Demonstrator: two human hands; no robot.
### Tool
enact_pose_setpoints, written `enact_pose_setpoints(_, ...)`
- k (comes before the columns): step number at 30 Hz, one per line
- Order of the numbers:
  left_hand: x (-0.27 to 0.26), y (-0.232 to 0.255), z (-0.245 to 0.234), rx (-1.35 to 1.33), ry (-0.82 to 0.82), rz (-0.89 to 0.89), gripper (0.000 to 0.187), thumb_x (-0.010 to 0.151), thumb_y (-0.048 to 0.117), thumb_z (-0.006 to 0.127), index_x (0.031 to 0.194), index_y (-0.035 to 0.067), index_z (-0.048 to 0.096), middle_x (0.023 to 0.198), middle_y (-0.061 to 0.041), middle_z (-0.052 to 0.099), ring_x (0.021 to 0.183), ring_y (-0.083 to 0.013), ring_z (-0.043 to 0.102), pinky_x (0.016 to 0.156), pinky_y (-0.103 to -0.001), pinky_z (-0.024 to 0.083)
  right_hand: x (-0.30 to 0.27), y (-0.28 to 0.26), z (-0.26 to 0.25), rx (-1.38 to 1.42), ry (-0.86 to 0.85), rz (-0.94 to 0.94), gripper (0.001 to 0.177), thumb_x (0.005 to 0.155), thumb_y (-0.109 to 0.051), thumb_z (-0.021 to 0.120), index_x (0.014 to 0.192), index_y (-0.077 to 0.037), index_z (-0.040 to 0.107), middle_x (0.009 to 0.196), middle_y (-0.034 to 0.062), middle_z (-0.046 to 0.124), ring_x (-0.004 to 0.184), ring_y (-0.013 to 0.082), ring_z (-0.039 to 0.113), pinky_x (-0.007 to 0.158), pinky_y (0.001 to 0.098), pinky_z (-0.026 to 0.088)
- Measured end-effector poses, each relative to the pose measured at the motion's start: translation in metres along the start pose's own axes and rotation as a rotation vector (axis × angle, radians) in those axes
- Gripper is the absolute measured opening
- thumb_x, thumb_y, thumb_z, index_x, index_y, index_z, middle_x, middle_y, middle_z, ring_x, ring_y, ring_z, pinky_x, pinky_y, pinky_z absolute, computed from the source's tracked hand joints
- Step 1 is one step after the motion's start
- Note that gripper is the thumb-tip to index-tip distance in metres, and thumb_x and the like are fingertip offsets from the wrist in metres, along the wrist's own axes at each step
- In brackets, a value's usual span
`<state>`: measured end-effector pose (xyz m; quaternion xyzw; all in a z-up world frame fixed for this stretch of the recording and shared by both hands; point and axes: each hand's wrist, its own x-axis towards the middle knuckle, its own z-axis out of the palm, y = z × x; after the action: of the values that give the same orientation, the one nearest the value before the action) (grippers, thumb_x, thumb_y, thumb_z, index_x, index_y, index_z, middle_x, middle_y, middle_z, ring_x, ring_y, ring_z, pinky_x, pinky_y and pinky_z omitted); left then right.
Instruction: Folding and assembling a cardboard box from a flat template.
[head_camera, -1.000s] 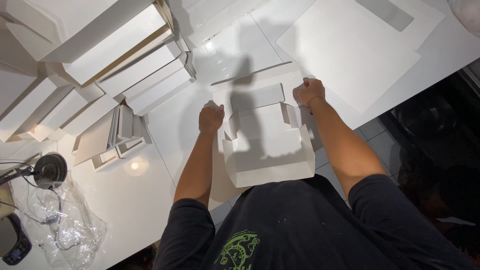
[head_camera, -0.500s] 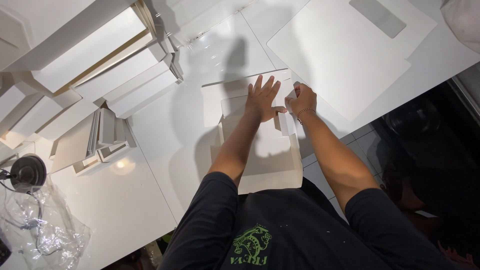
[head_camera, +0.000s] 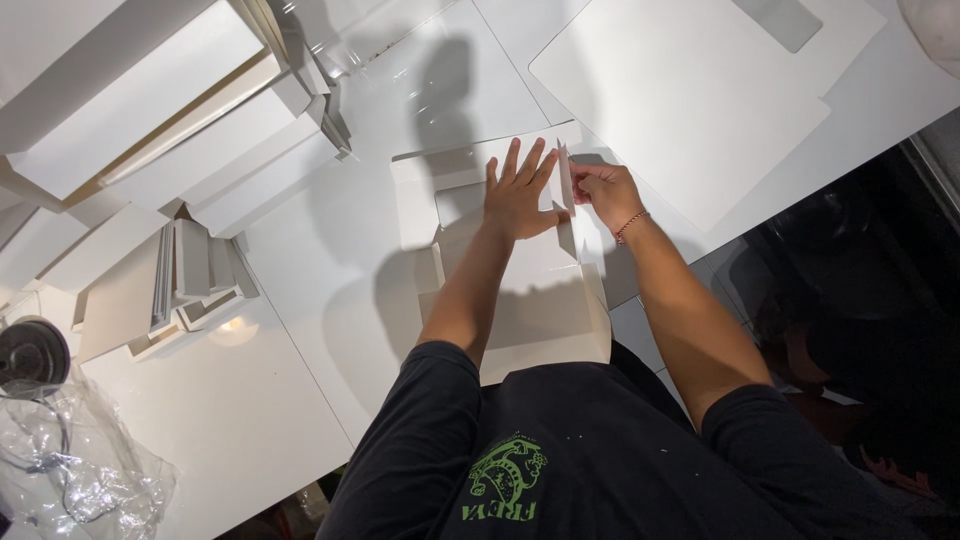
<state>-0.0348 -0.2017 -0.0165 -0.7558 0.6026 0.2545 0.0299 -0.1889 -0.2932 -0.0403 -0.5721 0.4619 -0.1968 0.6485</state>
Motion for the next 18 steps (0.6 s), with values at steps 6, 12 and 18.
enact_pose_setpoints(6, 0.013, -0.010, 0.020, -0.078, 0.030, -0.020, 0.100, 0.089, 0.047, 0.068, 0.167, 0.024, 0.009, 0.173, 0.005, -0.006, 0.157, -0.0234, -0.017, 0.124, -0.051, -0.013, 0.005, 0.026, 0.007, -0.208, -0.169, -0.219, 0.046, 0.090, 0.015, 0.060, 0.135, 0.004, 0.061, 0.122, 0.0187, 0.052, 0.112, 0.0321, 0.058, 0.097, 0.0370, 0.052)
enact_pose_setpoints(12, 0.007, -0.029, 0.011, -0.453, 0.108, 0.076, 0.114, 0.075, 0.009, 0.064, 0.166, 0.024, -0.002, 0.173, -0.001, 0.017, 0.159, -0.0230, -0.005, 0.126, -0.047, -0.011, 0.006, 0.015, 0.021, -0.690, -0.148, -0.283, 0.046, 0.097, -0.004, 0.067, 0.143, -0.007, 0.060, 0.143, 0.0145, 0.050, 0.134, 0.0350, 0.052, 0.115, 0.0384, 0.042)
enact_pose_setpoints(18, 0.027, -0.036, 0.037, -0.416, 0.102, 0.082, 0.065, 0.103, 0.033, 0.032, 0.166, 0.033, 0.018, 0.173, 0.009, 0.008, 0.159, -0.0187, -0.008, 0.125, -0.045, -0.012, 0.028, 0.060, 0.024, -1.114, -0.113, -0.401, 0.031, 0.105, -0.030, 0.059, 0.131, -0.016, 0.069, 0.144, 0.0023, 0.060, 0.133, 0.0217, 0.053, 0.114, 0.0293, 0.038)
